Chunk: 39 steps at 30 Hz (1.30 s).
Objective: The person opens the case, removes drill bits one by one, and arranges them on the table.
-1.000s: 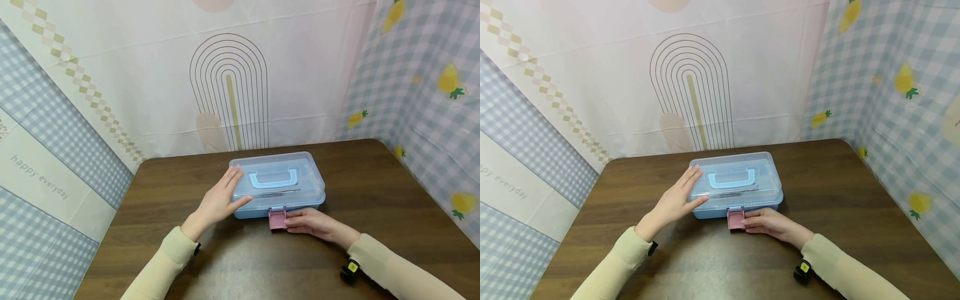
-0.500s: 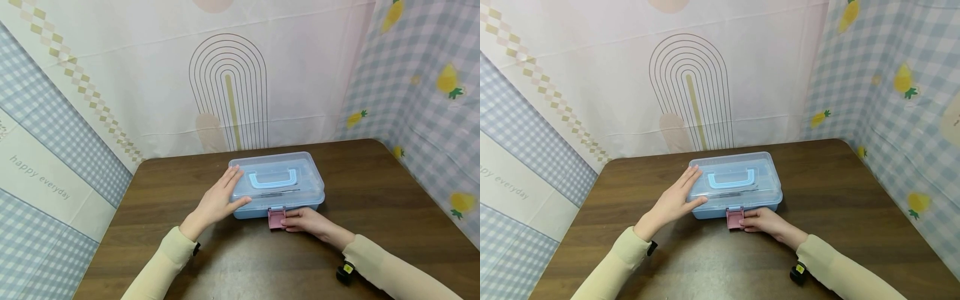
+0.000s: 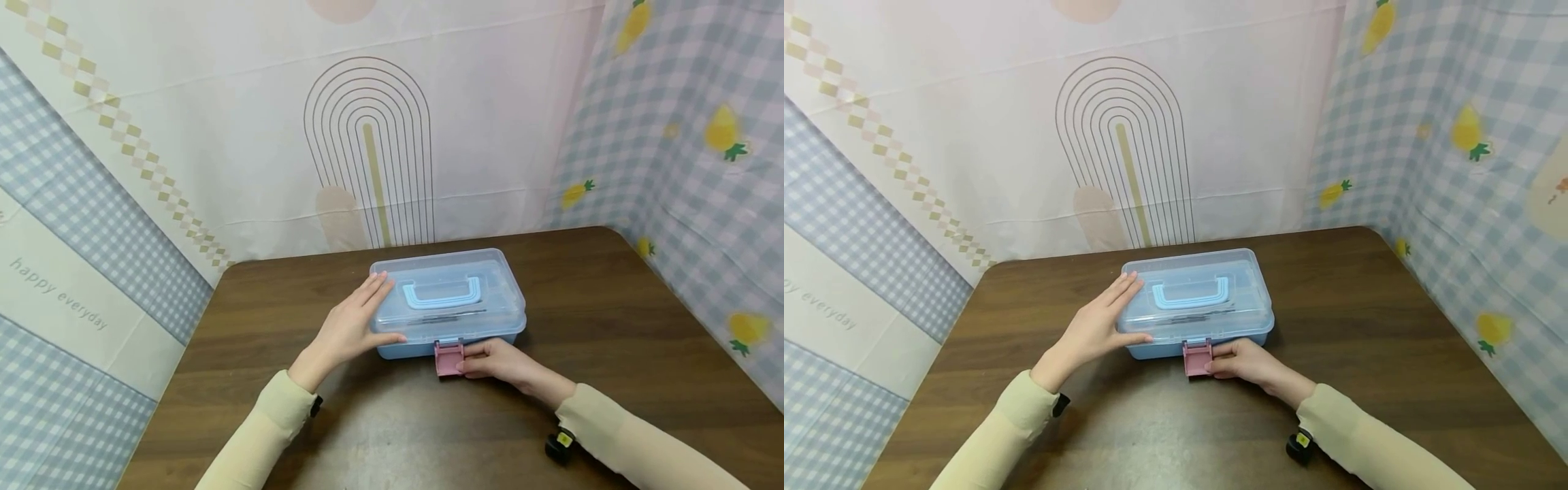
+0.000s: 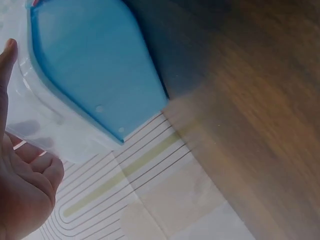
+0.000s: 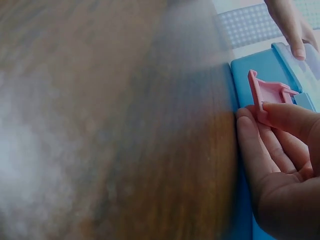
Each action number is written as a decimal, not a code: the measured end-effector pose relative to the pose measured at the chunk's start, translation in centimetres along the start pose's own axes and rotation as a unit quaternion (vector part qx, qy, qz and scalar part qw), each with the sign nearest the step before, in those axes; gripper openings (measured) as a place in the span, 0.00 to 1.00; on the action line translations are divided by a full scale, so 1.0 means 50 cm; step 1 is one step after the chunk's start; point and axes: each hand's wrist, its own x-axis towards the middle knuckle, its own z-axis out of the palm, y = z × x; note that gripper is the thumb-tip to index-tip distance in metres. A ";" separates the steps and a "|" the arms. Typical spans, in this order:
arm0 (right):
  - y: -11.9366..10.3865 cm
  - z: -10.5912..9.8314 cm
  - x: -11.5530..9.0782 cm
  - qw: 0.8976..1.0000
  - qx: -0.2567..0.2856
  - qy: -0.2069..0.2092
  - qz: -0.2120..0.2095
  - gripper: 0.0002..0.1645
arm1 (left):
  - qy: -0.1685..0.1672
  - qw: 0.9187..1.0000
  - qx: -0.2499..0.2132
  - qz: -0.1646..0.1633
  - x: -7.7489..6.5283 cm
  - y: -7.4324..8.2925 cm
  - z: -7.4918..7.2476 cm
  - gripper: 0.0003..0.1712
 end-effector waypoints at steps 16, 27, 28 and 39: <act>0.005 -0.003 0.004 1.000 -0.014 -0.004 -0.012 0.22 | 0.029 0.990 -0.124 -0.054 0.045 -0.011 -0.058 0.47; 0.006 -0.004 0.003 1.000 -0.017 -0.001 -0.009 0.22 | 0.025 0.982 -0.165 -0.092 0.069 -0.011 -0.072 0.45; 0.005 -0.005 0.002 1.000 -0.016 -0.002 -0.008 0.22 | 0.027 0.981 -0.167 -0.096 0.071 -0.011 -0.074 0.45; -0.004 -0.012 -0.011 0.999 -0.015 -0.027 -0.019 0.23 | 0.028 0.958 -0.231 -0.168 0.094 -0.010 -0.091 0.42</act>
